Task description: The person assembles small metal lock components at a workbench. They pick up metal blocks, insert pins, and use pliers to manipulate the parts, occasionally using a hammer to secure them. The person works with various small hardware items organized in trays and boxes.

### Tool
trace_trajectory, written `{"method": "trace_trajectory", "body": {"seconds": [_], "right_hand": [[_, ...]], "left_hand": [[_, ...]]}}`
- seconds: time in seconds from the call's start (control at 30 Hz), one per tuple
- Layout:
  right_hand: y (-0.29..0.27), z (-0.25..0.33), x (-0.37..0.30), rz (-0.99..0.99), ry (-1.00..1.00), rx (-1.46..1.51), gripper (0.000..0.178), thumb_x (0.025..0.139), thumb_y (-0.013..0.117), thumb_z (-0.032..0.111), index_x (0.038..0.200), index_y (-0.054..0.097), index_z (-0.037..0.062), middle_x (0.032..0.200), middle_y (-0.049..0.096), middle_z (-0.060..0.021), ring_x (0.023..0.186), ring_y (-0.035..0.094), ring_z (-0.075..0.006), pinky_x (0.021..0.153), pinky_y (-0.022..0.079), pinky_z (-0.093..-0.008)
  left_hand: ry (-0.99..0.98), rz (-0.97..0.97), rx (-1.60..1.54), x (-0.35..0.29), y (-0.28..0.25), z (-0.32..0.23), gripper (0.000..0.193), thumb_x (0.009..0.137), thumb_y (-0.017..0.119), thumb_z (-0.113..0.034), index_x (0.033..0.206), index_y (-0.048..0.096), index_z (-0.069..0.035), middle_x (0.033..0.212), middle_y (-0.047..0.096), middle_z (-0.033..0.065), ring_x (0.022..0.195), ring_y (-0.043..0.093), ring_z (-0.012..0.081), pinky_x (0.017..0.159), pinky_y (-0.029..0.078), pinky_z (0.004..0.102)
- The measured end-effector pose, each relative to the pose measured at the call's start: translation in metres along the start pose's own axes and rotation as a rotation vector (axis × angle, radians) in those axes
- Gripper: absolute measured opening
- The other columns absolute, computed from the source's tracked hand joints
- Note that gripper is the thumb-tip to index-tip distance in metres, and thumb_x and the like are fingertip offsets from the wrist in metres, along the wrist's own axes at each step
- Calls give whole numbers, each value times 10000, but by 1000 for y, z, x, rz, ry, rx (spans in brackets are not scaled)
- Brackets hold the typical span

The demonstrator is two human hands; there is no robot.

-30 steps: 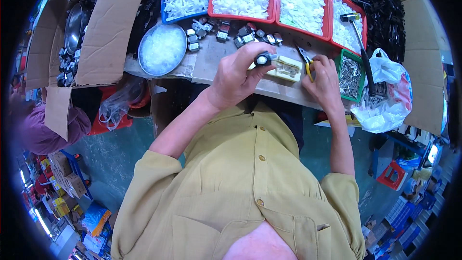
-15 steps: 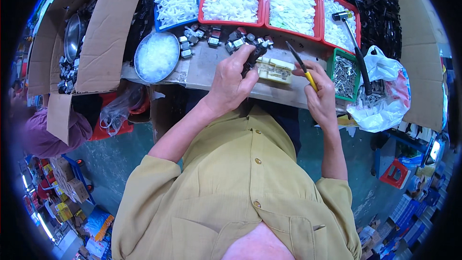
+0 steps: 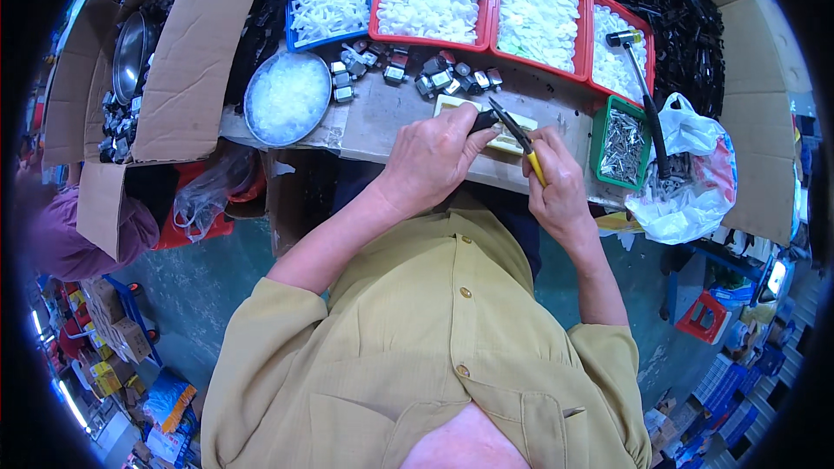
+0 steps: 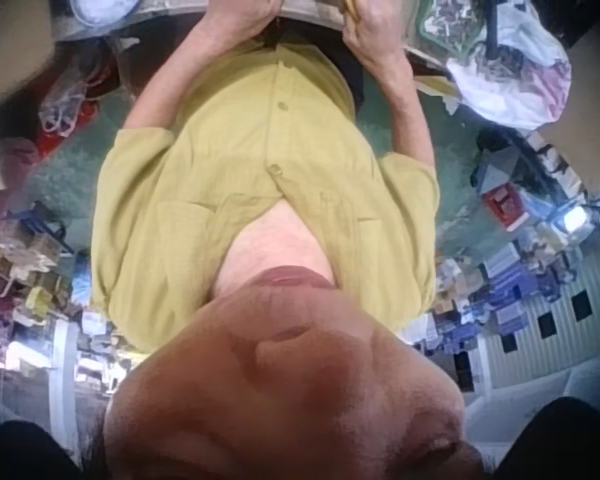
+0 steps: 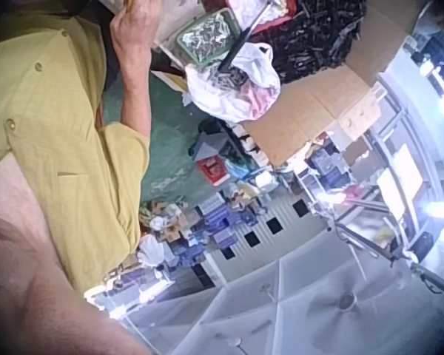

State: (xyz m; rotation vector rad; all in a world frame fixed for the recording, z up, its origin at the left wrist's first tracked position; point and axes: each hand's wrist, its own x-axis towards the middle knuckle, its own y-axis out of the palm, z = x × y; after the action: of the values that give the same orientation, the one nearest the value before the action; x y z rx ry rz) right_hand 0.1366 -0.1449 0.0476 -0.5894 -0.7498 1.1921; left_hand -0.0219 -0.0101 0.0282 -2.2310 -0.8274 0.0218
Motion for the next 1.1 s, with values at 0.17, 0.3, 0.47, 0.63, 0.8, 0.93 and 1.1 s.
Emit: {"method": "trace_trajectory", "body": {"seconds": [0.17, 0.3, 0.47, 0.63, 0.8, 0.93, 1.1], "right_hand": [[-1, -3, -7, 38, 2, 13, 176, 752, 548, -131, 903, 500, -54, 991, 533, -221, 852, 582, -445, 721, 472, -484], [-7, 0, -8, 50, -28, 71, 183, 750, 565, -129, 901, 492, -56, 981, 532, -224, 838, 583, -449, 707, 478, -479], [-4, 4, -10, 33, -34, 87, 190, 743, 591, -104, 904, 503, -51, 985, 532, -202, 858, 586, -418, 728, 484, -463], [-5, 1, 3, 81, -70, 0, 182, 737, 604, -31, 908, 541, -33, 1042, 541, -193, 957, 577, -385, 805, 468, -473], [-8, -39, 6, -26, 50, -207, 232, 732, 608, -16, 960, 569, -36, 1052, 538, -187, 967, 562, -374, 801, 463, -474], [-3, -55, 3, -25, 128, -377, 244, 740, 613, -8, 981, 588, -29, 1060, 536, -170, 983, 555, -350, 776, 455, -477], [6, -61, 2, -19, 184, -448, 246, 748, 631, 6, 992, 606, -8, 1078, 543, -146, 1018, 554, -325, 782, 451, -470]], "left_hand": [[-113, 281, -484, 5, -10, 5, 334, 1038, 512, -332, 943, 544, -13, 666, 564, 64, 515, 565, 200, 476, 425, 359], [-462, 625, -1164, 4, -19, 6, 402, 1055, 465, -388, 885, 536, -31, 644, 489, 14, 470, 469, 102, 422, 374, 254], [-503, 673, -1285, 3, -23, 8, 400, 1056, 460, -387, 881, 536, -36, 645, 485, 23, 467, 470, 103, 418, 374, 240], [-519, 602, -783, -14, -49, 19, 379, 1056, 459, -351, 890, 546, -22, 640, 501, 28, 470, 488, 109, 429, 392, 271], [-407, 474, -73, -66, -89, 57, 378, 995, 546, -335, 881, 592, 23, 685, 615, 217, 620, 637, 360, 598, 466, 456], [-427, 514, 292, -106, -107, 89, 298, 919, 644, -259, 946, 661, 37, 809, 643, 259, 813, 649, 414, 721, 484, 502], [-270, 342, 176, -88, -103, 70, 245, 848, 701, -145, 989, 676, 54, 854, 670, 215, 830, 654, 391, 732, 504, 444]]}}
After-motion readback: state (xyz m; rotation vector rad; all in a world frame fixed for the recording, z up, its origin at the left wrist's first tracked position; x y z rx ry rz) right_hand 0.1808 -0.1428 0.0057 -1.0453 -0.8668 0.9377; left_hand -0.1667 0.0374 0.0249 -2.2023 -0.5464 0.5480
